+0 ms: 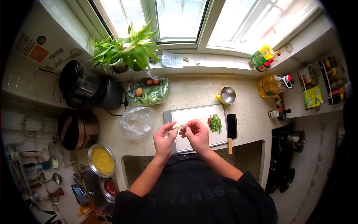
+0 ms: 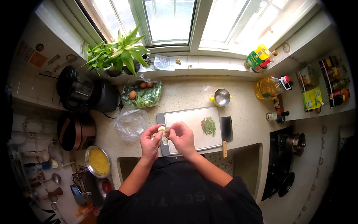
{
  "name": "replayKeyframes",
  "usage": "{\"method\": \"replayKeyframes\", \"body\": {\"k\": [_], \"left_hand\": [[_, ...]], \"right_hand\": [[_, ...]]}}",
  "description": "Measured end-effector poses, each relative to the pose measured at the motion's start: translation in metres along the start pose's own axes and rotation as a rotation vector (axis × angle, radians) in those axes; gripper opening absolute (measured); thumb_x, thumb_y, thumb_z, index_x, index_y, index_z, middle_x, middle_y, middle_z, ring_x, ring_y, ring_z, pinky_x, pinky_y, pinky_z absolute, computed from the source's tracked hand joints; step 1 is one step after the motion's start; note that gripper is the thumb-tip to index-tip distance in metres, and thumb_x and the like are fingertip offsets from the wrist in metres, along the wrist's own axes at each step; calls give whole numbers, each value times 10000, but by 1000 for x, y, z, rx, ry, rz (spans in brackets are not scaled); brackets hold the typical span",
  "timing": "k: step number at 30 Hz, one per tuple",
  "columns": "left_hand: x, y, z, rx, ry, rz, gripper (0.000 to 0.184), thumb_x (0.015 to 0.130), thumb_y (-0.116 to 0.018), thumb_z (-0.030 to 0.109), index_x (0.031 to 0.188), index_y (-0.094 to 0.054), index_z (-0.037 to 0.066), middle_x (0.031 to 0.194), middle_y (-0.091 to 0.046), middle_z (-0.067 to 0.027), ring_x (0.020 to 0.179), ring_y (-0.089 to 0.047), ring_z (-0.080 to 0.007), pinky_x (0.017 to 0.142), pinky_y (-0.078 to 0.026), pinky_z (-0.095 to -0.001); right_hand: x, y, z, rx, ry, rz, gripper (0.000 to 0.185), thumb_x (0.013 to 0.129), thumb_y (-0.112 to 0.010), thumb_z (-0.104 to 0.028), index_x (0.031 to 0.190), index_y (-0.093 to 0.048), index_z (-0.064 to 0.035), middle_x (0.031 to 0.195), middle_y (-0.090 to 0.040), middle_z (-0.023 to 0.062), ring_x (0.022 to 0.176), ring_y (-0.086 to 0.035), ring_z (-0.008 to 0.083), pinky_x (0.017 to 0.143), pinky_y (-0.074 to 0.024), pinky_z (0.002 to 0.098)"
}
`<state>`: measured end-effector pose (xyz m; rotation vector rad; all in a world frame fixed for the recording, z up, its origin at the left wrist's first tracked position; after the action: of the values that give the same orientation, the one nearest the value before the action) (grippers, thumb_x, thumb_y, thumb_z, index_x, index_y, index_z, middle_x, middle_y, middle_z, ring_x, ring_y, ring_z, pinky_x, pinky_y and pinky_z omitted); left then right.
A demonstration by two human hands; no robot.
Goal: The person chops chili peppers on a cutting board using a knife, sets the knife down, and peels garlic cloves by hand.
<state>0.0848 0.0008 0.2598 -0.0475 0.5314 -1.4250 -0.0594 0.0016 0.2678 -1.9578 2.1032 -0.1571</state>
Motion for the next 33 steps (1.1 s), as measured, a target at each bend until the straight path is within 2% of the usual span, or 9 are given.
{"method": "replayKeyframes", "body": {"k": [3, 6, 9, 15, 16, 18, 21, 24, 33], "left_hand": [[3, 0, -1, 57, 89, -5, 232, 862, -744, 35, 1081, -698, -24, 1033, -699, -75, 984, -628, -134, 882, -495, -279], [5, 0, -2, 63, 24, -73, 242, 866, -769, 73, 1084, -683, 12, 962, -666, -23, 585, -470, 7, 441, -323, -152], [7, -1, -2, 82, 42, -84, 246, 861, -767, 50, 1090, -691, 5, 964, -676, -26, 581, -468, 6, 446, -328, -151], [5, -2, -3, 245, -72, -59, 231, 848, -778, 37, 1069, -727, -5, 979, -707, -32, 639, -501, -5, 530, -359, -161], [4, -2, -1, 281, -69, -46, 227, 844, -787, 53, 1060, -734, 8, 970, -710, -24, 689, -534, -22, 551, -377, -177], [1, -2, 3, 354, -63, -18, 219, 836, -803, 87, 1042, -748, 36, 953, -716, -9, 791, -599, -56, 593, -411, -208], [0, -4, 7, 453, -287, -10, 217, 827, -809, 80, 1029, -750, 29, 947, -714, -15, 716, -549, -33, 564, -376, -197], [0, -4, 4, 503, -435, -20, 220, 829, -795, 39, 1046, -753, 34, 976, -713, -6, 607, -440, 13, 509, -301, -169], [1, -5, -2, 118, -47, -77, 208, 849, -777, 35, 1050, -737, -1, 802, -680, 20, 561, -425, 12, 484, -305, -171]], "right_hand": [[2, 4, -4, 14, -27, 10, 46, 963, -580, -15, 995, -574, 18, 894, -696, 103, 815, -689, 159, 732, -589, 297], [5, 10, -2, 63, -34, 3, 42, 957, -576, 3, 996, -576, 18, 910, -696, 108, 823, -691, 162, 742, -589, 298], [5, 12, -1, 84, -13, 1, 43, 958, -572, 11, 1000, -578, 16, 930, -694, 108, 825, -689, 163, 740, -584, 293], [3, 10, -2, 74, -69, -76, 243, 943, -677, -50, 1158, -606, 37, 954, -702, 98, 829, -678, 139, 724, -572, 266], [4, 14, 2, 24, -107, -106, 298, 930, -713, -83, 1187, -628, 43, 957, -712, 98, 833, -676, 122, 712, -571, 256], [3, 12, -2, 41, -101, -88, 268, 930, -712, -81, 1158, -647, 43, 960, -717, 98, 822, -677, 118, 707, -572, 256], [3, 11, -3, -17, -118, -108, 246, 939, -703, -95, 1138, -662, 42, 949, -719, 96, 798, -676, 115, 699, -571, 256], [2, 14, 0, -14, -153, -129, 230, 958, -682, -120, 1125, -669, 38, 915, -717, 93, 768, -675, 116, 684, -565, 255], [2, 24, 7, 41, -161, -159, 164, 995, -623, -119, 1049, -659, 32, 827, -690, 75, 700, -658, 120, 642, -552, 259]]}}
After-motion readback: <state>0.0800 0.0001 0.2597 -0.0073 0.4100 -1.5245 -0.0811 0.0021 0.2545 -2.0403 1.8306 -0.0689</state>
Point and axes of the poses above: each hand's wrist, its own x-axis towards the middle knuckle, its own y-axis out of the back of the hand, z = x × y, the point moved 1 cm from there along x, towards the middle knuckle
